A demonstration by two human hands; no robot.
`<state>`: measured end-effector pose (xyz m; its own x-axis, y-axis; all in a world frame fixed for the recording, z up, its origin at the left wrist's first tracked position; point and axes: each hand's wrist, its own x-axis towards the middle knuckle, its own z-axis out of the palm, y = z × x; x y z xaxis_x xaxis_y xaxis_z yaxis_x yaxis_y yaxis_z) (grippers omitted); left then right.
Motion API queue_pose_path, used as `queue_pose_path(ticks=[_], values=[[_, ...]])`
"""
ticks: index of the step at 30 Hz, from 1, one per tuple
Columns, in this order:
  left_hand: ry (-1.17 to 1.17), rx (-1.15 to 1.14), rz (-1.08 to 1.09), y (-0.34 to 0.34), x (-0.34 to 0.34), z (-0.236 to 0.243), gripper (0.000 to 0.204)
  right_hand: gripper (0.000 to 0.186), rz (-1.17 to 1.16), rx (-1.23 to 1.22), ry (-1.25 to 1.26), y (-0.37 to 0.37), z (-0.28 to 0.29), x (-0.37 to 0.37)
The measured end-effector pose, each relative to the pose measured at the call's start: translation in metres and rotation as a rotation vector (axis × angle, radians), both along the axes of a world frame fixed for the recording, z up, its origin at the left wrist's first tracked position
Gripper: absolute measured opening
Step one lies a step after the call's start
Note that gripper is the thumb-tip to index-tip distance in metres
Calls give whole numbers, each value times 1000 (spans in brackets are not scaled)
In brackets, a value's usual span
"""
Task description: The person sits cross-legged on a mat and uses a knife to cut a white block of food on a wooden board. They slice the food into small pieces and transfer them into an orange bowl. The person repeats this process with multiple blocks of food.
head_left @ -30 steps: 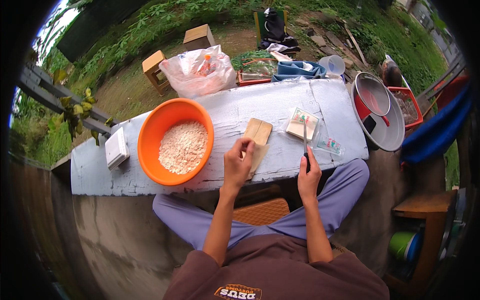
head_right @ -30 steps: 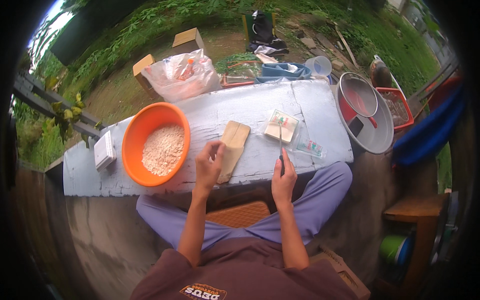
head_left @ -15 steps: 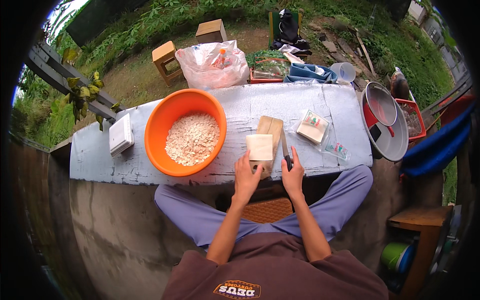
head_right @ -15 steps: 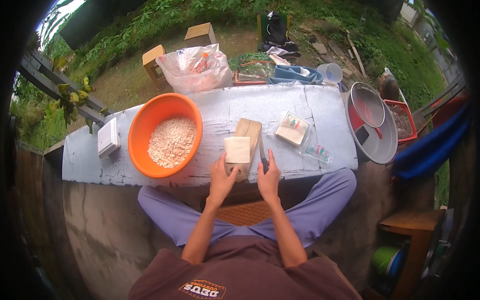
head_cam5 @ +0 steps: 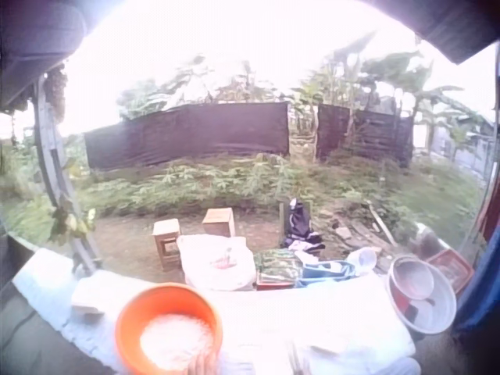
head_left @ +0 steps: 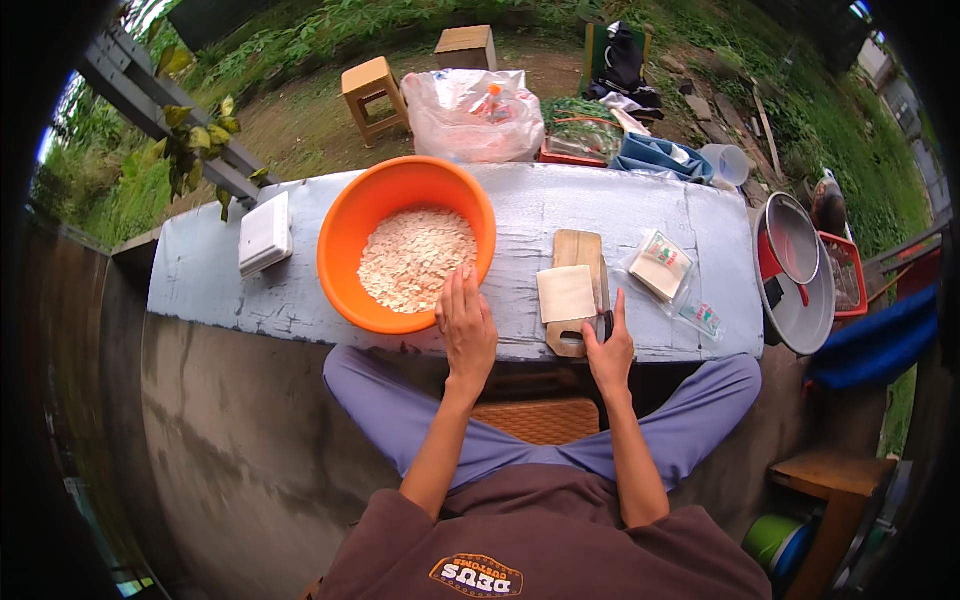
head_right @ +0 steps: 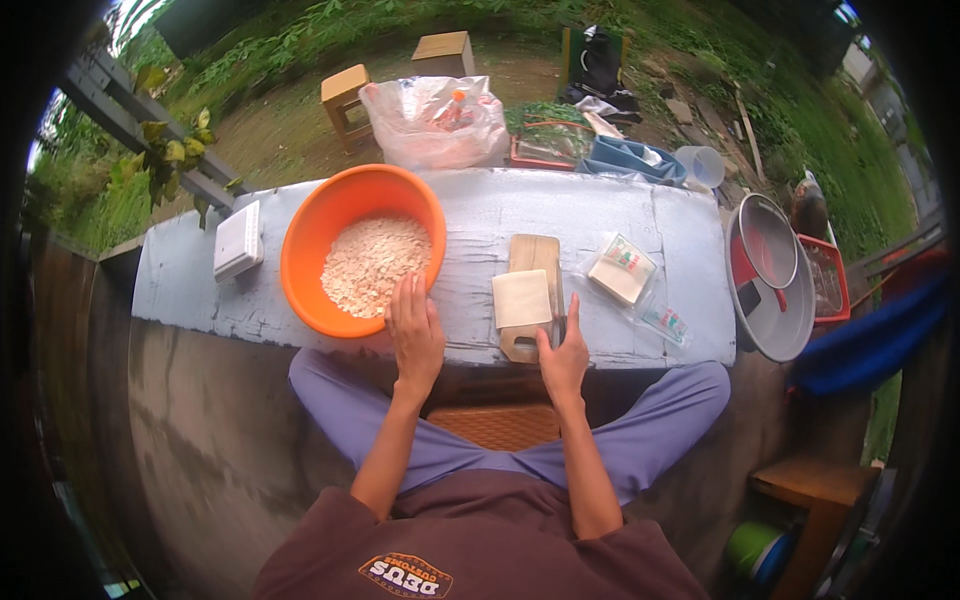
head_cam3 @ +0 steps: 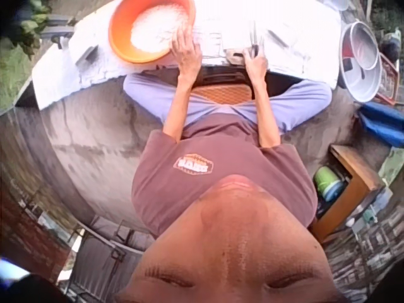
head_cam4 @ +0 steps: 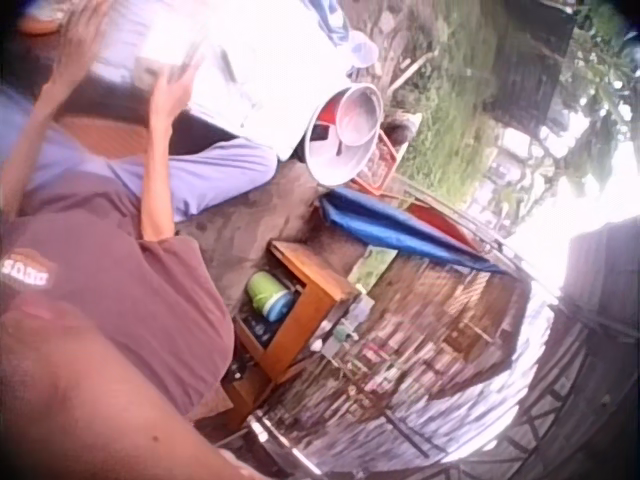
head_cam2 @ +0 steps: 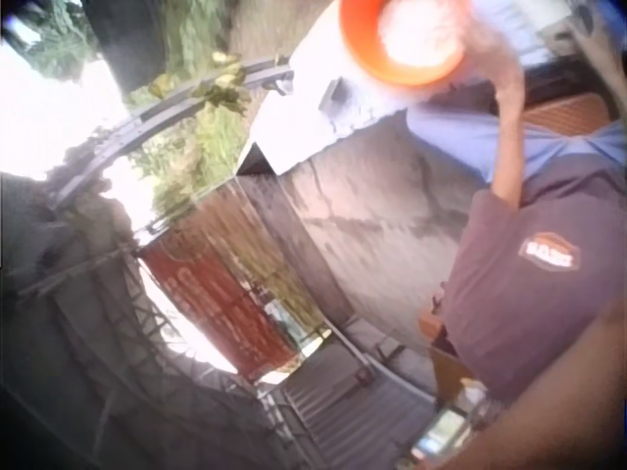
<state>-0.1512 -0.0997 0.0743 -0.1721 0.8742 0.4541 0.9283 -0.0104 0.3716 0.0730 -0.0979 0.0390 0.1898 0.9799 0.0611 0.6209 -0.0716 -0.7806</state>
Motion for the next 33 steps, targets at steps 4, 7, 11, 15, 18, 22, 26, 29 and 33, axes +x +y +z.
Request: queue_pose_path(ticks=[4,7,11,15,18,22,26,29,33], values=[[81,6,34,2,-6,-8,54,93,11,-41,-27,1,3,-6],[79,34,45,12,-9,-11,54,93,23,-35,-42,5,3,-5],[17,61,84,40,-21,-13,53,93,43,-8,-68,10,-4,-3],[-59,148,10,38,-12,-3,48,95,29,-16,-44,12,-7,2],[-98,21,-212,14,18,-19,56,99,60,-31,-3,16,-3,-2],[-195,-102,-363,13,51,-35,68,103,178,8,42,34,-1,0],[-208,-143,-413,30,57,-48,71,97,125,-70,73,34,1,6],[-136,-174,-489,47,50,-58,68,91,59,-93,138,22,-1,9],[-58,-329,-559,65,43,-43,65,75,1,-26,101,10,-10,10]])
